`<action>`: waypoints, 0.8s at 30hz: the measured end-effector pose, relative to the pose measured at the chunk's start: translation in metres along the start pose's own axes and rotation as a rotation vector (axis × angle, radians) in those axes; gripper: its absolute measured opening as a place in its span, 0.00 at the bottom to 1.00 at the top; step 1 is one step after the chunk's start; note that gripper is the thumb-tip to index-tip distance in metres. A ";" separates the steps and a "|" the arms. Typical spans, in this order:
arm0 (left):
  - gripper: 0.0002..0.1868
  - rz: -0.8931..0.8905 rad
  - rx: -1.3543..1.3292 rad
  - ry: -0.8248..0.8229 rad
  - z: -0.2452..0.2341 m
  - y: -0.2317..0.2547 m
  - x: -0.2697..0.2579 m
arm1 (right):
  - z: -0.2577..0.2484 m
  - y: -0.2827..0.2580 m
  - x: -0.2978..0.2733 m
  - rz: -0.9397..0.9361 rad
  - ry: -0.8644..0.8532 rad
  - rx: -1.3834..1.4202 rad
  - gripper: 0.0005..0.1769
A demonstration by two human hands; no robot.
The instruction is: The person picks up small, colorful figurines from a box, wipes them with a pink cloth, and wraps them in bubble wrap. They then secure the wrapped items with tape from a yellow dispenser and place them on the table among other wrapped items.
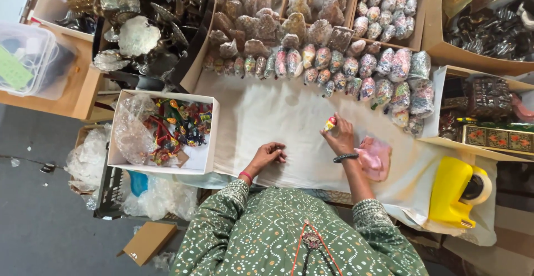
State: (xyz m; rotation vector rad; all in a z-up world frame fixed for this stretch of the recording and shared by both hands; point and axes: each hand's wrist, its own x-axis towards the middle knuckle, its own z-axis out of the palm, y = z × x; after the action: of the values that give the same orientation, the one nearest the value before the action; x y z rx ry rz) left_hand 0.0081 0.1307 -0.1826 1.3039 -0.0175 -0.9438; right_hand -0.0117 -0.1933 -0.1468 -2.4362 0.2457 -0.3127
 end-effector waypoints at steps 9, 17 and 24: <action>0.19 -0.020 0.137 0.068 0.009 0.015 -0.019 | -0.017 0.008 -0.026 0.016 0.056 -0.039 0.60; 0.13 0.176 0.329 0.354 -0.029 0.039 -0.099 | -0.025 0.008 -0.064 -0.057 0.124 -0.250 0.31; 0.20 0.504 0.718 1.176 -0.105 0.128 -0.196 | -0.006 0.027 -0.060 -0.096 0.230 -0.311 0.14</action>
State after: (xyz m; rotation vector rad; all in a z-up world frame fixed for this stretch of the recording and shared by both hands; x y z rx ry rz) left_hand 0.0084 0.3263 -0.0170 2.2146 0.2334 0.4036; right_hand -0.0732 -0.2021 -0.1691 -2.7232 0.2965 -0.6408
